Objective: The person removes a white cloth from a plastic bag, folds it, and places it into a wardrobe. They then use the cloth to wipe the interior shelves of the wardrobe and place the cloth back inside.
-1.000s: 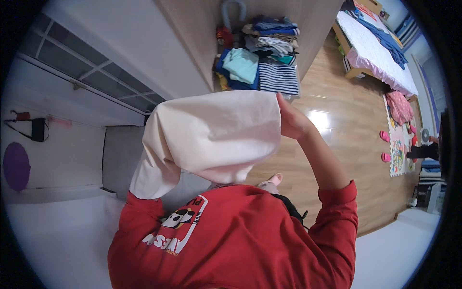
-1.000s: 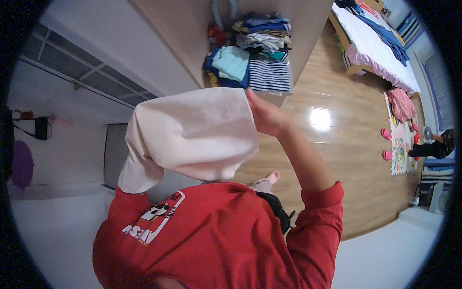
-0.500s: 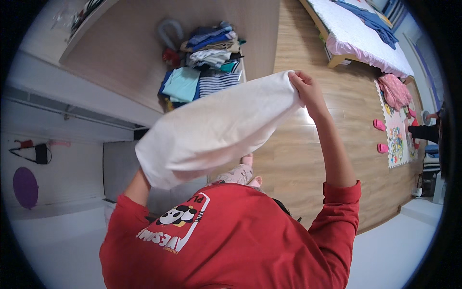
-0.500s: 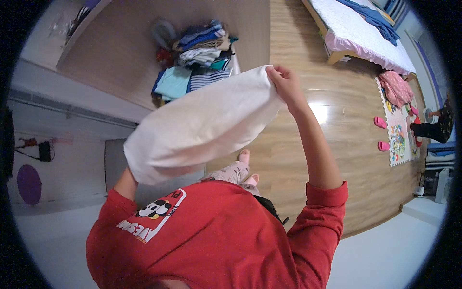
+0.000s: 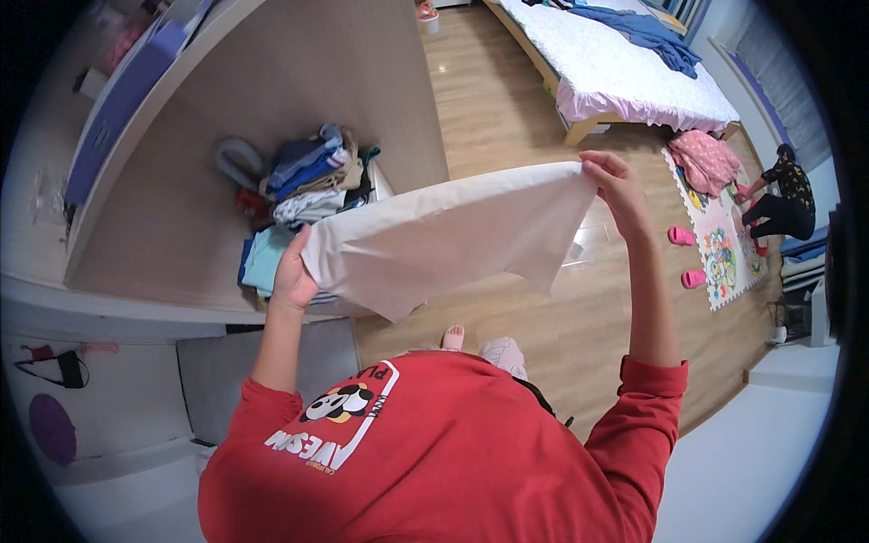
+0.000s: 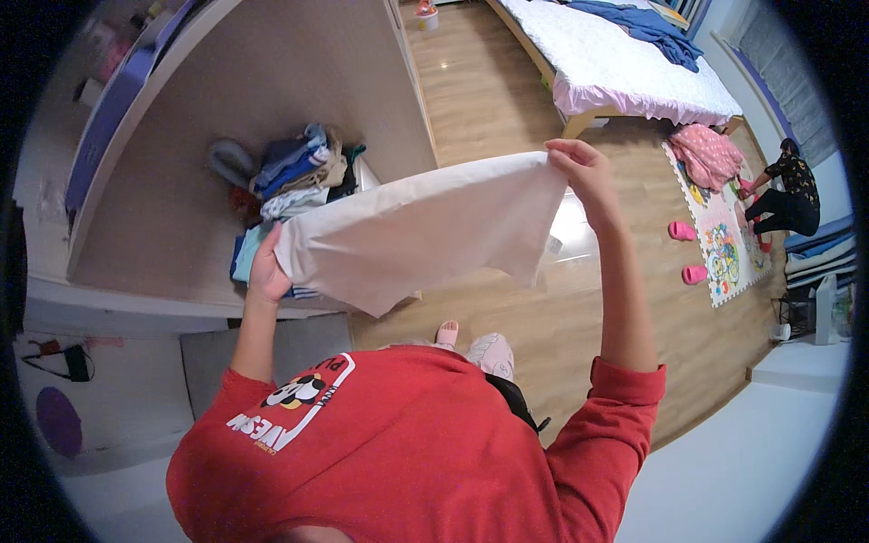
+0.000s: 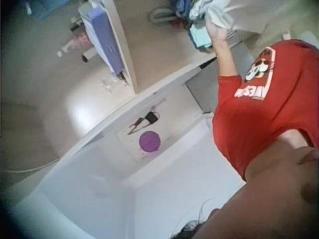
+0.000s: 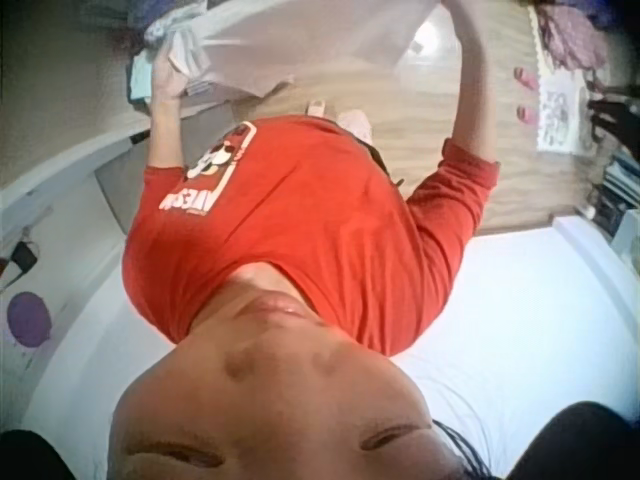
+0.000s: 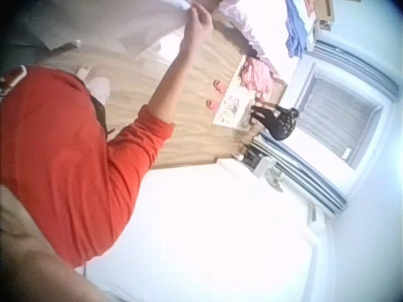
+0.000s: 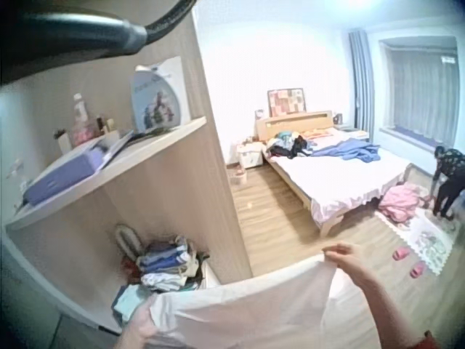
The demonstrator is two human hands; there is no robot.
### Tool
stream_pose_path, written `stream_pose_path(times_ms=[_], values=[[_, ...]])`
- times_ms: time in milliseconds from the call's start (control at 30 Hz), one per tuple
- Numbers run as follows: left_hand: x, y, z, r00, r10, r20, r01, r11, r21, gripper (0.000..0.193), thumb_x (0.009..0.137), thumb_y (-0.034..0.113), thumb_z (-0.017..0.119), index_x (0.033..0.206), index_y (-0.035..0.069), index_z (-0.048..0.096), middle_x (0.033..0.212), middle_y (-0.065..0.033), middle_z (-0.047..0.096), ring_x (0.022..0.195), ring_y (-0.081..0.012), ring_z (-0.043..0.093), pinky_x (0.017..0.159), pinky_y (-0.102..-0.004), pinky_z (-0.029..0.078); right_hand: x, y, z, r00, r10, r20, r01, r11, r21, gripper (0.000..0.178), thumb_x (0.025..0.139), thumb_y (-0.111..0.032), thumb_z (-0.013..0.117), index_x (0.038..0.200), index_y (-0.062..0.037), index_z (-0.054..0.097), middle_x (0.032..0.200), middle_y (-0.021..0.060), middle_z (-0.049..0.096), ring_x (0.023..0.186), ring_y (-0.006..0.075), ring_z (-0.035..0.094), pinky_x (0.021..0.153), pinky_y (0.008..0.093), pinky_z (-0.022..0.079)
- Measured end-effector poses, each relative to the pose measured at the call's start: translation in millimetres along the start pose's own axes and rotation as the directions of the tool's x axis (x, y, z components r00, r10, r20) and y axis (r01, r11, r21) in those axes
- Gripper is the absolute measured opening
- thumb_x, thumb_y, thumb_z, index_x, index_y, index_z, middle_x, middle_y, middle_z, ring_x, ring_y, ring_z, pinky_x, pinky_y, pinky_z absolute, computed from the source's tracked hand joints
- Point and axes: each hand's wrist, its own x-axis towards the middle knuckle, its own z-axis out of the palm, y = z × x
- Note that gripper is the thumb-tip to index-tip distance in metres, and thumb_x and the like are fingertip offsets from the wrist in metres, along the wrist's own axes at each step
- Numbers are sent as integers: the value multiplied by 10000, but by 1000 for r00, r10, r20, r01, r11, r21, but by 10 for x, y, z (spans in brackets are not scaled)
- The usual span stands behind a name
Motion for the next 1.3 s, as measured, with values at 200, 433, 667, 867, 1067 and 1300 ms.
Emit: stream_pose_path(times_ms=[200,433,667,867,1067,1300], values=[[834,6,867,958,245,-146,-109,787,607,288,834,124,573,1084,-11,526,998,-90,600,885,-169,587,776,-293,474,745,52,-822,999,-13,41,7,988,151,280,775,-73,610,1045,-4,578,885,32,605,780,83,550,701,207,427],[1551,-227,1976,974,225,34,-187,711,677,732,674,-13,688,1295,16,302,1105,-108,514,987,-173,526,862,-274,419,1619,-78,-1704,937,-312,159,347,766,-541,238,741,-59,615,970,5,600,837,100,585,752,194,557,691,284,434],[2119,-486,2345,994,109,7,20,-247,969,203,672,118,688,856,57,629,1213,-164,419,1152,-302,380,958,-341,308,2498,-584,-2109,797,-501,338,603,698,-387,141,786,-90,602,888,8,590,754,64,560,694,159,541,638,265,427],[3104,-878,2950,983,49,178,-180,34,983,432,712,242,694,1071,62,535,1180,-135,479,1093,-203,455,914,-342,370,3165,-1024,-1700,782,-289,552,461,864,-201,136,790,-104,606,879,-1,612,690,65,598,633,103,545,588,240,436],[4688,-1307,2793,999,44,2,-20,411,911,149,813,104,573,897,4,502,652,-39,548,553,-105,531,495,-261,453,4228,-1068,-1444,671,-278,687,697,553,-457,184,766,-75,613,929,9,618,746,123,599,668,188,571,617,294,468],[6048,-792,3235,991,27,-131,23,931,364,184,819,12,437,1002,-2,446,670,-55,506,613,-124,553,610,-295,515,5370,-887,-1668,889,-177,421,374,812,-449,72,729,59,476,684,20,517,744,153,559,642,249,592,595,310,474]])
